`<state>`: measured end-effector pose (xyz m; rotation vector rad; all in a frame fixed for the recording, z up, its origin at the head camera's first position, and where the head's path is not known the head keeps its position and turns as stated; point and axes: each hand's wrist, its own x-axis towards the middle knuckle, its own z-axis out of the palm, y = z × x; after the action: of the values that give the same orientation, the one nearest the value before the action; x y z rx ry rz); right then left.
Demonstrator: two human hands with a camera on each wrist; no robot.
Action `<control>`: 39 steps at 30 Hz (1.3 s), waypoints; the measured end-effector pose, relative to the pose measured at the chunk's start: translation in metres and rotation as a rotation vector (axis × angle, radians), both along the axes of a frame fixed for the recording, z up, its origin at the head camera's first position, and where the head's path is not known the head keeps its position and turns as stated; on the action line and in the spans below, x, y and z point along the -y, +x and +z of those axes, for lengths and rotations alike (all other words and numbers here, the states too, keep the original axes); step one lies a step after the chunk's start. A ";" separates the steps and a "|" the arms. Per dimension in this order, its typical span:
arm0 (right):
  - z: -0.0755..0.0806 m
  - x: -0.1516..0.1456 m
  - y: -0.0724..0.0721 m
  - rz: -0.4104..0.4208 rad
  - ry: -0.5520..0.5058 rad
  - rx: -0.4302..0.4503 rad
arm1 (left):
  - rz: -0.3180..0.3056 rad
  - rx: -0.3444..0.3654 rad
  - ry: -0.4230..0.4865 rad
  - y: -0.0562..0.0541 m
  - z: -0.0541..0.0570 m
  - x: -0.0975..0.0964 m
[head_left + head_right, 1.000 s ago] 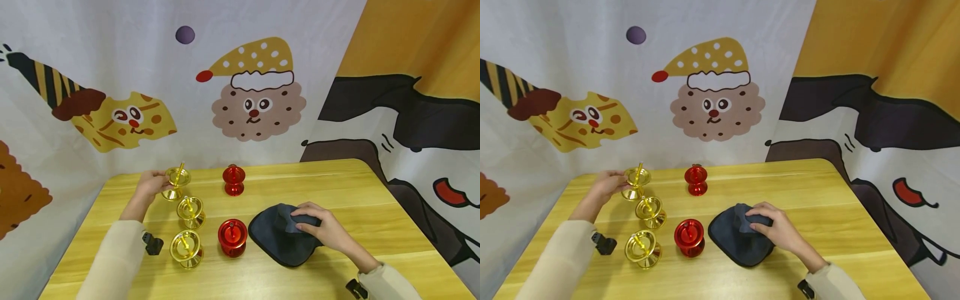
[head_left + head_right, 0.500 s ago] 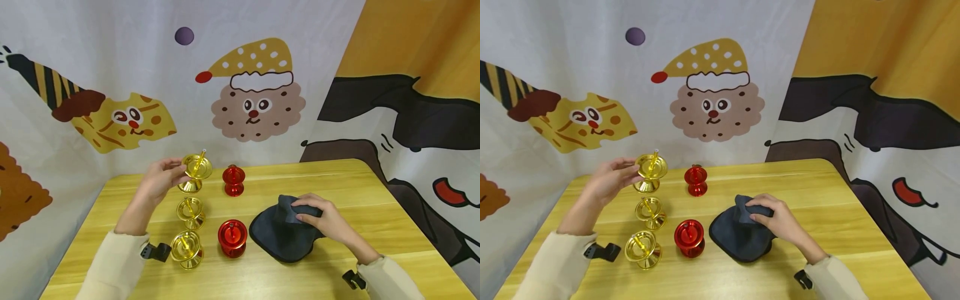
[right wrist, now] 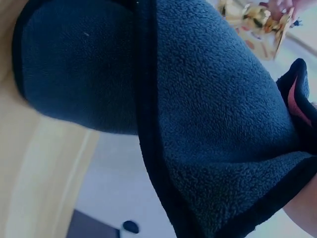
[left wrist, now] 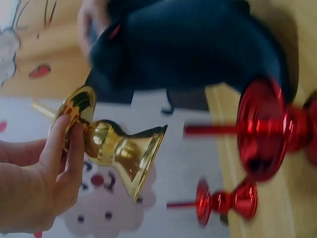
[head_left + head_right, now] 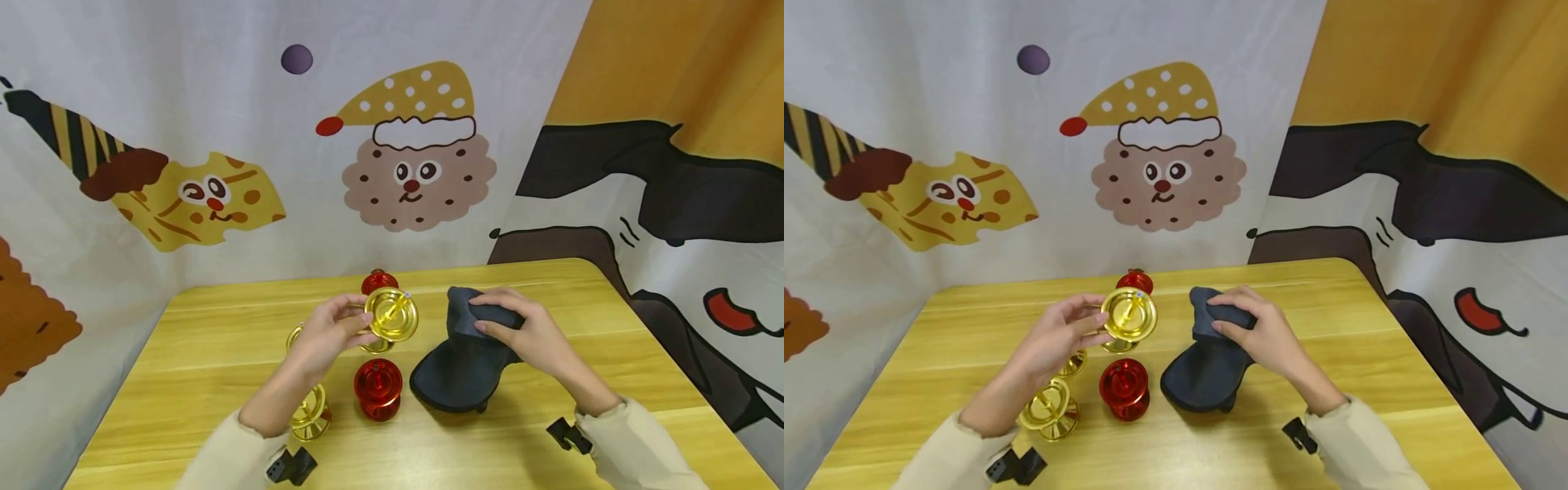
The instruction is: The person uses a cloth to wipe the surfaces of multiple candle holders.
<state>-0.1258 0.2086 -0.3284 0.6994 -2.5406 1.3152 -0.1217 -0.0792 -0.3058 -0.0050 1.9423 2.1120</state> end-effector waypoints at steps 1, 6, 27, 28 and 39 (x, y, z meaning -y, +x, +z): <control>0.003 0.003 0.001 -0.002 -0.005 -0.009 | -0.005 -0.005 0.011 0.002 -0.001 -0.005; 0.009 0.017 0.005 0.028 -0.019 -0.091 | -0.033 -0.026 0.045 0.011 -0.010 -0.025; -0.013 0.032 0.012 0.158 0.020 -0.099 | -0.069 -0.085 0.076 0.025 -0.031 -0.049; -0.014 0.032 0.012 0.159 0.013 -0.099 | -0.070 -0.086 0.074 0.024 -0.031 -0.049; -0.020 0.036 0.010 0.141 0.019 -0.123 | -0.091 -0.115 0.067 0.024 -0.032 -0.052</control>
<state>-0.1156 0.1727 -0.3480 0.9487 -2.4478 1.2500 -0.0982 -0.0271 -0.3379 0.2182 1.8943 2.1595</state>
